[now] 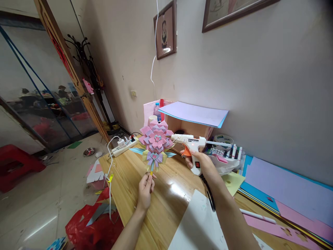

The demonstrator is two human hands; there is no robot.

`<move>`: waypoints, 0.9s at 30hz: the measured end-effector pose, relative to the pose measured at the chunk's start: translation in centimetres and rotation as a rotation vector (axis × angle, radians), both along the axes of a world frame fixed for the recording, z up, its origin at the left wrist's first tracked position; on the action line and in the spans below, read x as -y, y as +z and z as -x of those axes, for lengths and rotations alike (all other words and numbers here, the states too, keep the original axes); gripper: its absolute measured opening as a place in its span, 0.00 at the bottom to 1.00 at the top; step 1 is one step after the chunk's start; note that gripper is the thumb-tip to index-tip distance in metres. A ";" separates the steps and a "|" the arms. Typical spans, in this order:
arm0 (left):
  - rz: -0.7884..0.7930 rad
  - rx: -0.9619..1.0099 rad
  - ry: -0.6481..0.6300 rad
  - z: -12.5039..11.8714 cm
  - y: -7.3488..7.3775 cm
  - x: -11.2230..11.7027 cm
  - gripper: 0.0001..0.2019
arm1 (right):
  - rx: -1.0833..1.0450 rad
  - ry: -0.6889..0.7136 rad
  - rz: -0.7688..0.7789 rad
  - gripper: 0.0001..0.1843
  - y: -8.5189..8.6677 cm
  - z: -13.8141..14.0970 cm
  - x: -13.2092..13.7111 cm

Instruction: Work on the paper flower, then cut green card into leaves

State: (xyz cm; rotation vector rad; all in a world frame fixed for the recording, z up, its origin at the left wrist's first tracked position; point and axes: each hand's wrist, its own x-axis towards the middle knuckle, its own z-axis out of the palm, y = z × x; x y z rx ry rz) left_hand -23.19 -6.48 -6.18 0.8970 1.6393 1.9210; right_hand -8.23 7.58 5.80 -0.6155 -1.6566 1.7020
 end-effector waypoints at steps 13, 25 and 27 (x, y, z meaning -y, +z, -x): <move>0.011 -0.001 0.004 -0.2 0.3 0.1 0.15 | 0.005 -0.059 0.012 0.22 0.1 0.2 0.1; 0.004 0.001 0.014 0.0 0.1 0.1 0.16 | 0.012 -0.022 0.036 0.22 -0.2 0.1 -0.4; 0.002 0.013 0.018 0.0 0.2 0.0 0.16 | 0.016 -0.035 0.044 0.23 -0.2 0.1 -0.4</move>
